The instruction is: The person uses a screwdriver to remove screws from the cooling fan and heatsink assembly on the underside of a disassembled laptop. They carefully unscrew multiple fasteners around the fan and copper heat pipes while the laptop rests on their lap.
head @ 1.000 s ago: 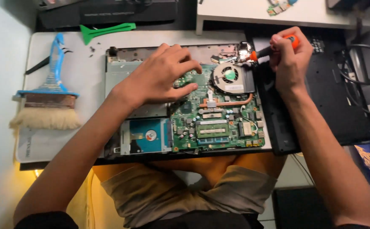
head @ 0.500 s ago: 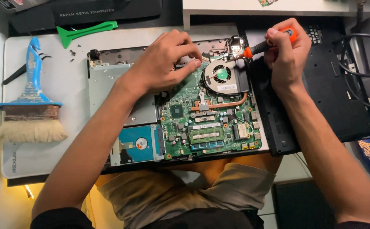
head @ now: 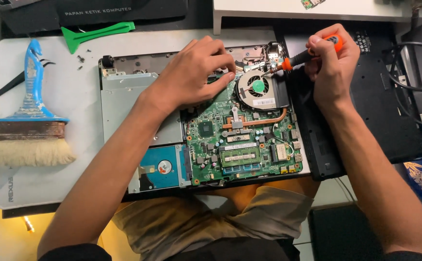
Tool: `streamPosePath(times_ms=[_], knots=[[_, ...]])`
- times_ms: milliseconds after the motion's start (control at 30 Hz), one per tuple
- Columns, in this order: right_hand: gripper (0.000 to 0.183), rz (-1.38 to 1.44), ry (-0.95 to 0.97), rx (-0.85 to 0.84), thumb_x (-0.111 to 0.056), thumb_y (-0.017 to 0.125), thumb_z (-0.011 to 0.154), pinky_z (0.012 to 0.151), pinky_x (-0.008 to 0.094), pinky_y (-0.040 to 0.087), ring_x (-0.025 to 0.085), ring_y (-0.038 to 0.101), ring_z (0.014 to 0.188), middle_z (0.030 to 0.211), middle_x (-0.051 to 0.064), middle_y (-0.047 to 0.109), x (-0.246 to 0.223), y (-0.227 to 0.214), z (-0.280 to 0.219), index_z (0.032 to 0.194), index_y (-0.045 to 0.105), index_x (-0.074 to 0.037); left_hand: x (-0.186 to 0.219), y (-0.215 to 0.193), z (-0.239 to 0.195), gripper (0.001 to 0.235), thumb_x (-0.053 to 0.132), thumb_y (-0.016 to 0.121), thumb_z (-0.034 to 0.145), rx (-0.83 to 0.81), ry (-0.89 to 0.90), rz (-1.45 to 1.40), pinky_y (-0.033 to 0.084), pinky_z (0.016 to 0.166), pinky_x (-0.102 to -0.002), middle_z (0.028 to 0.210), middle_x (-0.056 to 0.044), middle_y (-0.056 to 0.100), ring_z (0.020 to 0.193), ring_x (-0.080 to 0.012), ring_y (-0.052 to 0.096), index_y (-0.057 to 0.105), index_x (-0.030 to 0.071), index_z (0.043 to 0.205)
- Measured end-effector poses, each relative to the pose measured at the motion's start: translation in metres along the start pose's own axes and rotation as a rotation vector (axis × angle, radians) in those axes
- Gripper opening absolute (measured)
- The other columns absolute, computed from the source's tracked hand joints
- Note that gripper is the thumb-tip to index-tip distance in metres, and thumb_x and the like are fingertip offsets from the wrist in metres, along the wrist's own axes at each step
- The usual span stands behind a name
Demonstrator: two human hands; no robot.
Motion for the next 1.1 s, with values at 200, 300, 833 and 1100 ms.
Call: streamPosePath(times_ms=[200, 300, 833, 1100], knots=[[0.022, 0.026, 0.025, 0.023, -0.028, 0.073, 0.112, 0.048, 0.024, 0.035, 0.008, 0.046, 0.064, 0.093, 0.002, 0.061, 0.002, -0.003, 0.001, 0.101, 0.062, -0.012, -0.005, 0.004, -0.001, 0.012, 0.022, 0.082, 0.117, -0.014, -0.011, 0.000, 0.061, 0.098, -0.051, 0.110, -0.009, 0.069, 0.106, -0.0295, 0.066, 0.083, 0.010, 0.117], [0.023, 0.134, 0.003, 0.049, -0.028, 0.071, 0.111, 0.044, 0.028, 0.028, 0.012, 0.040, 0.051, 0.089, 0.004, 0.061, 0.007, -0.008, 0.005, 0.099, 0.064, -0.010, -0.004, 0.001, -0.001, 0.010, 0.020, 0.082, 0.117, -0.005, -0.011, 0.000, 0.059, 0.096, -0.050, 0.109, -0.008, 0.068, 0.106, -0.0298, 0.065, 0.084, 0.011, 0.117], [0.017, 0.024, 0.016, -0.021, -0.022, 0.070, 0.114, 0.046, 0.025, 0.034, 0.010, 0.046, 0.062, 0.097, 0.005, 0.063, 0.007, -0.002, 0.004, 0.104, 0.063, -0.010, -0.001, 0.002, -0.001, 0.011, 0.025, 0.084, 0.114, -0.057, -0.018, -0.019, 0.058, 0.097, -0.050, 0.112, -0.007, 0.069, 0.104, -0.0278, 0.065, 0.081, 0.014, 0.116], [0.020, 0.233, 0.101, 0.053, -0.028, 0.071, 0.111, 0.043, 0.027, 0.031, 0.009, 0.043, 0.052, 0.089, 0.001, 0.060, 0.021, -0.016, 0.011, 0.099, 0.064, -0.012, 0.005, 0.011, -0.001, 0.019, 0.033, 0.085, 0.098, -0.264, -0.112, -0.252, 0.057, 0.096, -0.048, 0.120, -0.006, 0.064, 0.119, -0.0267, 0.063, 0.084, 0.023, 0.114]])
Point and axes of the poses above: each hand's wrist, its own z-axis towards the middle knuckle, its own y-axis out of the palm, x = y × z, the point moved 9 cm from there along z, towards the middle knuckle
